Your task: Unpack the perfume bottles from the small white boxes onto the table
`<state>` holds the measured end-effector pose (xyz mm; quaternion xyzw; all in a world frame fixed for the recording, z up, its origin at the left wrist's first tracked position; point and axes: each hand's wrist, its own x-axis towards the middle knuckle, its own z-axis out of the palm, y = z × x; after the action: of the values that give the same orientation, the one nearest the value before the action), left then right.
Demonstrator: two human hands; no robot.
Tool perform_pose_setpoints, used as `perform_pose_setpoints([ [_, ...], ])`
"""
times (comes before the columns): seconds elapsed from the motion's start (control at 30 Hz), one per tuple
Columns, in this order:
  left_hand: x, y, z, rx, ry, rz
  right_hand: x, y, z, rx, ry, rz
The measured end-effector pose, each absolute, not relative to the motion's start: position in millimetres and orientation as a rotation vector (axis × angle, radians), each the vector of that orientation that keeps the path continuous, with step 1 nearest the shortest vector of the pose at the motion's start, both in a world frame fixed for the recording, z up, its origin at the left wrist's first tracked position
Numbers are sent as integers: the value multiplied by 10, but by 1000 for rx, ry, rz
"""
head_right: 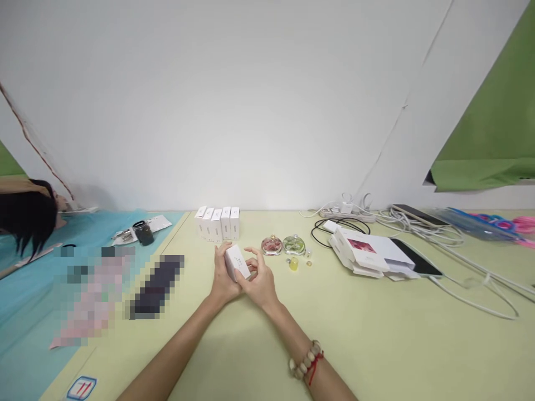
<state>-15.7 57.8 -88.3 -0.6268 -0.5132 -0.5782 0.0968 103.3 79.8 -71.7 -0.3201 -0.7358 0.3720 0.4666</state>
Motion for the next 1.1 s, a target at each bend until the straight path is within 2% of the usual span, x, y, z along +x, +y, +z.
perform_pose_setpoints([
  [0.17, -302, 615, -896, -2035, -1517, -1394, 1006, 903, -794, -771, -1855, 1108],
  [0.37, -317, 572, -857, -2110, -1559, -1181, 1037, 939, -856, -789, -1945, 1052],
  [0.67, -302, 558, -900, -2063, -1573, -1055, 1036, 875, -837, -869, -2027, 938],
  [1.1, -276, 542, -842, -1979, -1640, -1130, 1078, 924, -843, -978, -2187, 609],
])
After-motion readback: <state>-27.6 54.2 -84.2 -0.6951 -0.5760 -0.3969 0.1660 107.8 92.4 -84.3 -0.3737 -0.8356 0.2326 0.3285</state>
